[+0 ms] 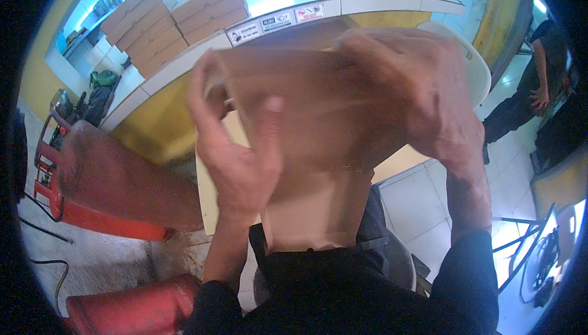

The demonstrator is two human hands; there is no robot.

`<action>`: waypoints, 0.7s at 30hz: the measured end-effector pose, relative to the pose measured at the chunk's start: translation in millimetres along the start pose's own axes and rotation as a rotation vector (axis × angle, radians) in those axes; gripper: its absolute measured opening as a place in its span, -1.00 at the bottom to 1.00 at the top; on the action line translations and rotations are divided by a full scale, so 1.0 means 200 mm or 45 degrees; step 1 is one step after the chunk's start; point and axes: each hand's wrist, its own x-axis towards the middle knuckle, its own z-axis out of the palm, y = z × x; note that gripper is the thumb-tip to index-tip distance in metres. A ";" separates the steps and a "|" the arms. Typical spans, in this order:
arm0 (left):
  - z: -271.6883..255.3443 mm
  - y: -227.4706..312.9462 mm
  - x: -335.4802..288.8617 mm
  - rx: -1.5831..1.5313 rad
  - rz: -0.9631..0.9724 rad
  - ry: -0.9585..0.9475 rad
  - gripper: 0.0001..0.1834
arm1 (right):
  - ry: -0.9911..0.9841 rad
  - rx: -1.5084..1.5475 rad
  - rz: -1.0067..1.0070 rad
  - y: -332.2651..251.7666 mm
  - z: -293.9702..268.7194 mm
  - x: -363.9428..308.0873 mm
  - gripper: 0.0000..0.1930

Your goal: The person assembles flat cardboard boxes by folding the flaps and securing them with tape. The person repeatedly picks up a flat box, folds the sides into shape, and tapes the seams to form a finished box.

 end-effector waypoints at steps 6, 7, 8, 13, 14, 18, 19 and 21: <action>-0.28 -0.05 0.16 0.069 -0.227 -0.203 -0.75 | -0.018 -0.106 0.078 0.00 0.03 0.09 -0.66; -0.33 -0.08 0.18 0.048 -0.193 -0.210 -0.79 | -0.002 -0.100 0.094 0.03 0.04 0.09 -0.65; -0.37 -0.12 0.19 -0.006 -0.225 -0.212 -0.78 | 0.014 -0.092 0.105 0.06 0.07 0.09 -0.64; -0.53 -0.35 0.20 -0.259 -0.407 -0.228 -0.78 | -0.146 0.223 0.373 0.22 0.14 0.03 -0.67; -0.54 -0.37 0.20 -0.285 -0.403 -0.234 -0.79 | -0.188 0.324 0.443 0.25 0.15 0.03 -0.68; -0.59 -0.43 0.21 -0.443 -0.494 -0.259 -0.83 | -0.179 0.435 0.265 0.29 0.19 0.03 -0.68; -0.61 -0.45 0.21 -0.495 -0.544 -0.263 -0.84 | -0.058 0.274 0.111 0.29 0.23 0.02 -0.67; -0.63 -0.47 0.21 -0.511 -0.545 -0.302 -0.83 | 0.117 -0.001 -0.111 0.29 0.29 0.01 -0.67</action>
